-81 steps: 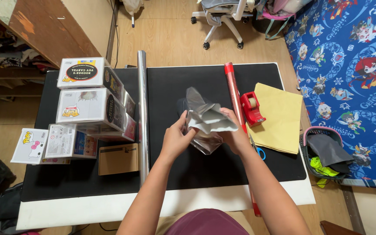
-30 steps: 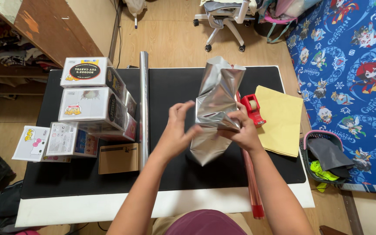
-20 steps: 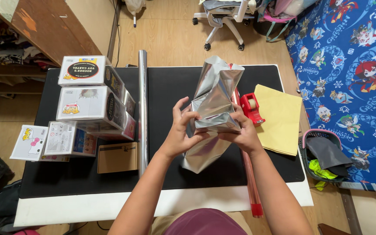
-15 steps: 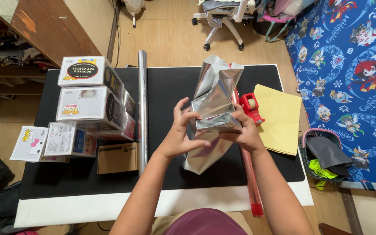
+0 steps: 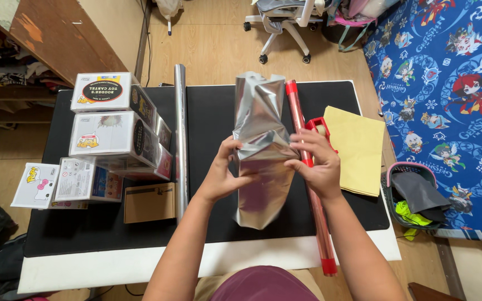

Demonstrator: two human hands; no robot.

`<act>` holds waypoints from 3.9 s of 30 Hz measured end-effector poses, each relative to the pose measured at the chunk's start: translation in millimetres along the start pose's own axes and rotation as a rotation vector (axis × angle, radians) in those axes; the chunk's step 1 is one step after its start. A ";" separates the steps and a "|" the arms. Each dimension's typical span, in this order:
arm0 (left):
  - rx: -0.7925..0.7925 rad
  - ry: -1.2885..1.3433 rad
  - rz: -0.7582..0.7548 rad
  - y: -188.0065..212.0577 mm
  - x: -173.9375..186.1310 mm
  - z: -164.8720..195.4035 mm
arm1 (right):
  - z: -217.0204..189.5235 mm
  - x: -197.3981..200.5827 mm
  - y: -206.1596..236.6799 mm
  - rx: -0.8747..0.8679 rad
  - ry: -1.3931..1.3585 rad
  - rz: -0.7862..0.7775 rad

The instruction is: The person wraps a rectangular box with silver wrapping paper at a desk. They fold the paper over the box, crease the sides, fold the end flaps inward, and press the folds flat to secure the wrap around the box.

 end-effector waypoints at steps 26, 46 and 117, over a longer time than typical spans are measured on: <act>-0.031 -0.203 0.001 -3.2 -1.9 31.7 | -54.9 12.8 -20.8 0.062 0.049 -0.200; 0.202 -0.511 0.072 -16.3 -7.5 46.0 | -87.4 34.7 -74.0 0.336 0.809 -0.627; 0.024 -0.181 -0.136 -1.5 -20.3 37.1 | -43.2 20.4 -8.0 -0.368 -0.157 -0.507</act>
Point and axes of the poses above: each hand's wrist, its own y-axis away from the middle knuckle, its own x-axis out of the back of the hand, z = x × y, the point moved 1 cm from there along -y, towards the middle knuckle, and after that the axes turned 9 degrees about -z, right-handed, at the moved point
